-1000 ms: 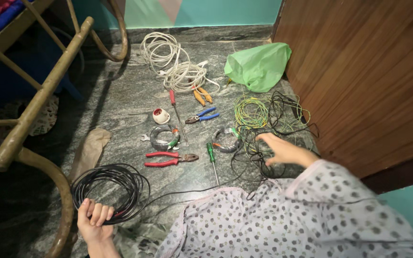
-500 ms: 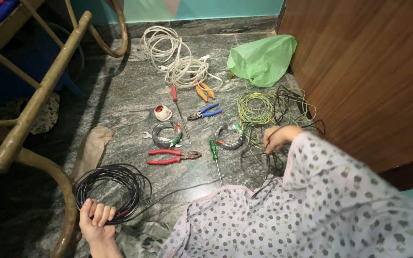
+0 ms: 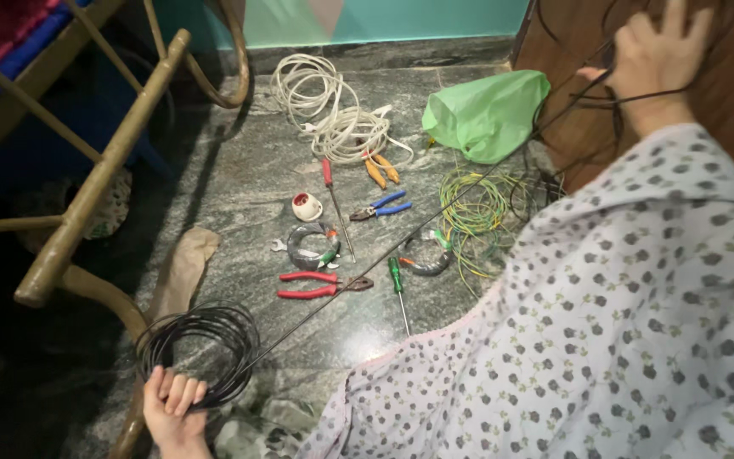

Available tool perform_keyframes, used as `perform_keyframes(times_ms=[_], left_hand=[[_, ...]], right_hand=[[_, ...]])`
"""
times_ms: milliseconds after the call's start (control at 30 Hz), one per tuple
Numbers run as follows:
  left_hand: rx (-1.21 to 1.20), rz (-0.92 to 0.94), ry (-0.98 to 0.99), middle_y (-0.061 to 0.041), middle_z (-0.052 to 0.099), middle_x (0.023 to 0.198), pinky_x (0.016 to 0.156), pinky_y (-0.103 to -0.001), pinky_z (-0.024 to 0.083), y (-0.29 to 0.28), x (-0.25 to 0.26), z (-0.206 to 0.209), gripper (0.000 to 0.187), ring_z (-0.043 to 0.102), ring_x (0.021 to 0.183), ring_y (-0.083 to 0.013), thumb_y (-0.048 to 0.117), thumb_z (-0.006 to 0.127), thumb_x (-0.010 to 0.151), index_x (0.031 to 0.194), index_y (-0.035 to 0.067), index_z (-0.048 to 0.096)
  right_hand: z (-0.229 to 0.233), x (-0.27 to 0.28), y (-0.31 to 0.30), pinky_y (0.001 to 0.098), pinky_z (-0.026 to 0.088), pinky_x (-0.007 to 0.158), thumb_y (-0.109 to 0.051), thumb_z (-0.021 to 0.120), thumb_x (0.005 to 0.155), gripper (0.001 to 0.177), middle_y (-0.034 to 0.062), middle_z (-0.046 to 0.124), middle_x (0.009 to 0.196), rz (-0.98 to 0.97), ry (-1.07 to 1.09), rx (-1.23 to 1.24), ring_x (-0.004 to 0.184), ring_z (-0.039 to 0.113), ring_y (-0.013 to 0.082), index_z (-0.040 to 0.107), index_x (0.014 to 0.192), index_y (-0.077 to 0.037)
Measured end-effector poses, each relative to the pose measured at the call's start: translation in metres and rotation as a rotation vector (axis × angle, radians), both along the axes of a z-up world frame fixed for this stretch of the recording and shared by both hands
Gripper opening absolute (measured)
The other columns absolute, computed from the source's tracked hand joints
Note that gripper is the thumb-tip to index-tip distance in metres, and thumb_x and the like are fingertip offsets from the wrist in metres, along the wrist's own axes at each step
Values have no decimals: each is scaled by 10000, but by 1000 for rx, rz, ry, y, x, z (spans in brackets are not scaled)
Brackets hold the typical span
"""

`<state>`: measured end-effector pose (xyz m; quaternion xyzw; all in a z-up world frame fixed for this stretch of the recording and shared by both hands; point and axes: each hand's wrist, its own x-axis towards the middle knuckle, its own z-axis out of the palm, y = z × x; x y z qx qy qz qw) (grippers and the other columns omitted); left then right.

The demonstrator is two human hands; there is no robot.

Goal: The person coils several wires by hand and uses pliers to manipulate them while organizing various tools on the floor.

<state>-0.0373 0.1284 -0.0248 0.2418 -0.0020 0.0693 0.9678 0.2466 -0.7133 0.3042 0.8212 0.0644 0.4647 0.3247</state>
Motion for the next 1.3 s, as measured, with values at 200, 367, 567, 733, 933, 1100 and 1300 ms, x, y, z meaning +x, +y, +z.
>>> perform_keyframes(times_ms=[200, 367, 567, 733, 933, 1100, 1300], left_hand=[[-140, 4, -172, 81, 316, 500, 620, -301, 359, 48, -18, -20, 510, 298, 429, -64, 309, 451, 1217, 717, 217, 403], [37, 127, 2, 121, 298, 497, 548, -246, 327, 26, -6, -20, 447, 259, 400, -39, 294, 442, 1173, 733, 243, 386], [52, 44, 48, 109, 283, 464, 462, -261, 297, -18, 10, -3, 464, 236, 366, -53, 284, 452, 1130, 676, 228, 378], [82, 27, 104, 107, 273, 447, 443, -264, 284, -47, 21, 15, 468, 231, 355, -56, 279, 439, 1111, 650, 227, 373], [116, -16, 89, 102, 255, 443, 433, -264, 280, -59, 20, 26, 469, 217, 349, -56, 271, 436, 1111, 650, 218, 367], [133, -57, 101, 102, 245, 438, 417, -266, 269, -81, 31, 31, 458, 201, 341, -56, 275, 438, 1094, 646, 216, 365], [198, -137, 140, 100, 249, 420, 391, -272, 257, -121, 39, 45, 463, 204, 326, -57, 270, 457, 1071, 623, 206, 360]], right_hand=[[13, -14, 26, 590, 344, 1146, -491, 540, 879, 559, 51, 528, 1331, 35, 259, 345, 1443, 470, 319, 564, 1294, -117], [-102, 4, 15, 539, 398, 1151, -321, 547, 867, 538, 33, 500, 1429, -438, 1396, 640, 1436, 491, 286, 507, 1375, -150], [-200, -12, 18, 476, 463, 1158, -116, 556, 853, 636, 13, 467, 1546, -353, 2197, 1033, 1429, 516, 246, 440, 1473, -190], [-156, -11, 17, 463, 550, 1065, -213, 500, 944, 535, 27, 597, 1506, -303, 1773, 1190, 1355, 597, 240, 560, 1475, -179], [-12, -134, 70, 390, 538, 1032, -418, 614, 968, 519, 61, 750, 1304, 122, 1348, 1141, 1217, 687, 210, 626, 1387, -112], [-14, -198, 158, 360, 546, 999, -237, 610, 936, 460, 96, 742, 1283, 659, 1772, 1239, 1213, 690, 193, 601, 1352, -42], [-179, -196, 279, 353, 533, 1022, -258, 762, 873, 537, 124, 682, 1327, 759, 1562, 1075, 1214, 670, 223, 593, 1334, -43]])
